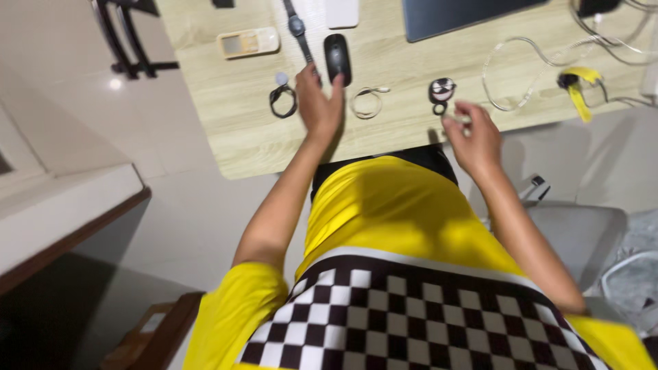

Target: The person organizes various electronic devices and accessories on a desk. They coil and place cables, connect a charging cable to a smartphone, and arrange a smartwatch, mouse, and other items on the surface.

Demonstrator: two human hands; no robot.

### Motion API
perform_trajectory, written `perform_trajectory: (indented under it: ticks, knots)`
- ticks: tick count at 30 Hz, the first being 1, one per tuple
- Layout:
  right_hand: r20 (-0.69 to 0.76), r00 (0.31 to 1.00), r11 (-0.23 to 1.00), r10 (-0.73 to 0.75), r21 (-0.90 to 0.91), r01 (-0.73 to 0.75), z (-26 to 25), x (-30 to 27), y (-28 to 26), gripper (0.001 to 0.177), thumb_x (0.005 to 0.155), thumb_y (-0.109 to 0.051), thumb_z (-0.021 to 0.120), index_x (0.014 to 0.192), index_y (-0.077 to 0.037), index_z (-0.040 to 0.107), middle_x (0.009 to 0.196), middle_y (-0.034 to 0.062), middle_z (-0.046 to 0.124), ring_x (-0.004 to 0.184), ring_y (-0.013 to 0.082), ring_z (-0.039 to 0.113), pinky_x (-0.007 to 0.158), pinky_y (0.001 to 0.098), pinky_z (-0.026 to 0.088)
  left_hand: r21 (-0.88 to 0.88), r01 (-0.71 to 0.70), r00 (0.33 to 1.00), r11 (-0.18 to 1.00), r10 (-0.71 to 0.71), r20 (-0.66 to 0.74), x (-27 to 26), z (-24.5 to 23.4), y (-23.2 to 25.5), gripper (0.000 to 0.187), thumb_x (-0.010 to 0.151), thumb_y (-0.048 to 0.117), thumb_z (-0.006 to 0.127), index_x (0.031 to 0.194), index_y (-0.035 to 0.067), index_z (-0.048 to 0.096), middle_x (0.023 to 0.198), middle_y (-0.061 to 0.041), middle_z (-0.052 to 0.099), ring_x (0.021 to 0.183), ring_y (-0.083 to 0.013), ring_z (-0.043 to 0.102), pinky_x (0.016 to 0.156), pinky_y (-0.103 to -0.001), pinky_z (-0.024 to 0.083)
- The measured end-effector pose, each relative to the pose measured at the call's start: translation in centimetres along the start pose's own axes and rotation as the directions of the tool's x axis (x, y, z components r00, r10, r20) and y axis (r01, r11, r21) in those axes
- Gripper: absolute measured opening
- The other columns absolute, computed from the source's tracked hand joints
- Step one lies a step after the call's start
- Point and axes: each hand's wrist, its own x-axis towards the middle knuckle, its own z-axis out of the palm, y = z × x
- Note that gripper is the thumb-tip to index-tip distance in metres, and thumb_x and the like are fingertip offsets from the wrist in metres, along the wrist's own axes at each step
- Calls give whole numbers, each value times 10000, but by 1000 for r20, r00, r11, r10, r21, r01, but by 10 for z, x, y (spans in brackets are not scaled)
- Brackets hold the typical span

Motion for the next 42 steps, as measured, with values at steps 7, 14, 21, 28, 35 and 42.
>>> perform_trajectory:
  ticks: [7, 14, 21, 28, 35, 42]
  knots:
    - [-30, 995, 919, 99, -382, -102, 67, 83, 30, 733, 789, -459, 839, 1326, -68, 530, 1254, 199, 569, 1075, 394, 637, 879, 501, 519, -173, 42, 989, 984, -15, 150, -60, -51, -26, 272, 991, 178, 705, 1182, 10, 608, 936, -86, 652, 851, -163, 626, 814, -301, 534]
    - [40, 999, 979, -15, -202, 22, 63, 75, 10, 586, 814, -334, 819, 1287, -82, 584, 1202, 175, 590, 1055, 403, 643, 911, 465, 536, -284, 208, 915, 936, -84, 395, -79, -51, 9, 175, 1020, 183, 676, 1068, 15, 680, 871, -37, 643, 784, -94, 548, 704, -240, 462]
    - [210, 895, 918, -394, 43, 395, -5, 22, -64, 657, 798, -250, 819, 1379, -89, 558, 1245, 139, 583, 1058, 332, 664, 880, 413, 550, -379, 589, 581, 713, -48, 813, -58, -13, 86, 460, 917, 177, 666, 1337, 130, 484, 1003, -22, 647, 754, -103, 661, 519, -257, 504]
    - [231, 898, 927, -374, 110, 358, -86, 31, -44, 657, 829, -315, 821, 1372, -68, 545, 1312, 130, 588, 1014, 271, 688, 860, 393, 530, -371, 564, 545, 738, 4, 838, -58, 39, 150, 234, 999, 138, 654, 1192, 18, 600, 958, -89, 722, 639, -125, 621, 532, -267, 503]
    - [40, 999, 1000, -10, -17, 11, -169, 101, 105, 298, 972, -256, 677, 1226, -103, 656, 1244, 122, 667, 1012, 276, 725, 885, 396, 550, -317, 651, 592, 690, -200, 780, -98, 84, 196, 250, 954, 192, 680, 1162, 63, 632, 975, -87, 758, 637, -107, 631, 518, -240, 470]
    - [62, 994, 923, -88, -370, 105, -191, 225, 217, 248, 875, -56, 591, 1085, -20, 716, 1425, 191, 524, 1140, 392, 604, 954, 488, 484, -421, 662, 685, 621, -273, 675, -138, 131, 243, 246, 944, 189, 698, 1144, 61, 634, 968, -91, 758, 637, -101, 616, 511, -238, 438]
